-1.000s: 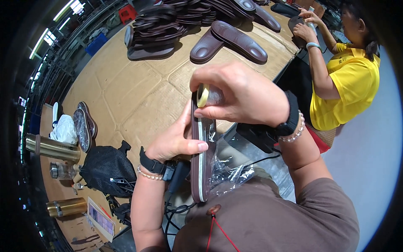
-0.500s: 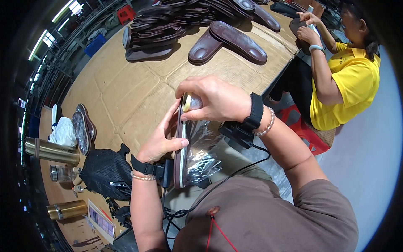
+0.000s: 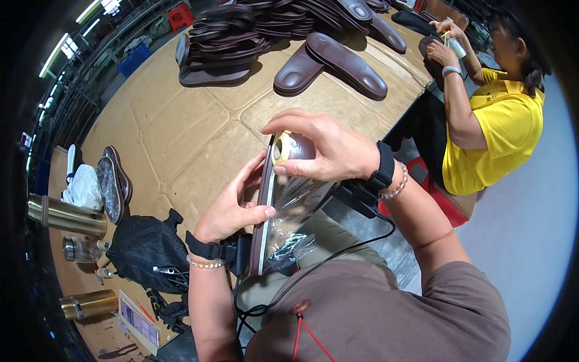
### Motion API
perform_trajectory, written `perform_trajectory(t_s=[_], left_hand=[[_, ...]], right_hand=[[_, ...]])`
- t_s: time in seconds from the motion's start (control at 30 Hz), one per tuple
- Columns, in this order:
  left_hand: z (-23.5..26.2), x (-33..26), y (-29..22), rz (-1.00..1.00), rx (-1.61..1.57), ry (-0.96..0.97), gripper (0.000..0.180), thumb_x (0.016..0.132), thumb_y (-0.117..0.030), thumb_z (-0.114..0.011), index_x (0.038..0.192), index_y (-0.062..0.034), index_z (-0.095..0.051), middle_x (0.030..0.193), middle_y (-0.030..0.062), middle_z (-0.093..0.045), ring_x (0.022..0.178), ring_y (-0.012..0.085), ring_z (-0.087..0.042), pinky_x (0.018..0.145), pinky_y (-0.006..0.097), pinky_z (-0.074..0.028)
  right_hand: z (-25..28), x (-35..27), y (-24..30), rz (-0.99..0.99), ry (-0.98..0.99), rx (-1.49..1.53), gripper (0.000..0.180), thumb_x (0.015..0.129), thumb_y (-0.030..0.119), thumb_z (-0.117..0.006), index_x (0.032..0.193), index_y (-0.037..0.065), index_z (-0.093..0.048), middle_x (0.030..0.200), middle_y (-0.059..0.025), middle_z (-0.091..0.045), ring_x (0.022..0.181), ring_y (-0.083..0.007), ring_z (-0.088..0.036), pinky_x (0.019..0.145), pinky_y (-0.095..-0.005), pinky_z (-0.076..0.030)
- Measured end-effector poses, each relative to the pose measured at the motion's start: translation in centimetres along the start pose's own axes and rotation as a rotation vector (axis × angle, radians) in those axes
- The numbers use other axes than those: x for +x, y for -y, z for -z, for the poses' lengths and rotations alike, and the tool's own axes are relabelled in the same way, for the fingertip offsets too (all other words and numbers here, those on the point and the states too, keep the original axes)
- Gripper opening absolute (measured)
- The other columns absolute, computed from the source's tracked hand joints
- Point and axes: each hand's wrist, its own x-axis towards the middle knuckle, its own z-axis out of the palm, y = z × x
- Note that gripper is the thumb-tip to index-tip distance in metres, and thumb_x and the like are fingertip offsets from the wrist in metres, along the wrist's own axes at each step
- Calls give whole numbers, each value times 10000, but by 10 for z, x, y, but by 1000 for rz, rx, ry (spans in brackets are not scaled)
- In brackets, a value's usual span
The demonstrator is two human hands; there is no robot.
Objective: Applying clear protective plastic film to the surface of shoe insoles in a manufacturing setting.
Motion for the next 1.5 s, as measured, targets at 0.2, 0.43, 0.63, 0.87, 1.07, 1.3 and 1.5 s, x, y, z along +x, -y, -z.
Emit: perform_trajectory(t_s=[0.2,0.43,0.63,0.87,1.07,1.3,1.5], left_hand=[[-4,-2,-4,3,-18,-11,1085,806,-133,-886,1674,-38,-243,1553,178,-441,1469,263,-395,1047,370,-521],[-4,-2,-2,3,-10,-24,1090,800,-147,-894,1675,-44,-253,1531,181,-449,1446,262,-399,1038,363,-515],[-3,-1,1,5,-12,-29,1098,792,-182,-901,1679,-63,-265,1510,180,-460,1439,274,-400,1026,364,-509],[-1,0,5,-9,-2,-32,1094,793,-175,-899,1679,-59,-267,1513,201,-453,1443,278,-391,1041,375,-501],[-4,-2,0,4,-15,-32,1093,799,-168,-894,1683,-67,-260,1514,205,-450,1451,280,-381,1054,385,-491],[0,-2,4,-1,39,-34,1096,801,-154,-890,1688,-82,-250,1511,232,-454,1406,268,-442,1036,357,-505],[2,-8,-10,56,52,-4,1012,875,-134,-851,1692,-88,-255,1530,198,-485,1313,236,-556,1054,350,-504]], right_hand=[[-2,-5,22,-168,-191,-100,528,794,219,-915,1216,-12,-697,1128,-162,-725,948,-322,-730,808,-381,-591],[-5,-5,27,-109,-292,-207,531,790,177,-908,1231,-9,-678,1081,-170,-712,901,-347,-715,764,-376,-588],[-9,-4,31,-134,-305,-297,555,778,175,-907,1250,8,-667,1094,-173,-704,931,-370,-704,802,-406,-585],[-10,-2,33,-159,-294,-361,573,768,186,-902,1260,24,-655,1080,-159,-698,964,-365,-690,826,-425,-574],[-11,-2,34,-176,-281,-389,563,772,195,-898,1251,28,-655,1083,-152,-698,977,-362,-688,835,-429,-571],[-12,4,29,-135,-283,-395,553,804,223,-876,1278,47,-653,1133,-155,-702,956,-359,-699,811,-440,-570],[1,13,9,-248,-4,-185,474,850,310,-834,1203,45,-662,872,-174,-699,816,-366,-706,730,-445,-560]])
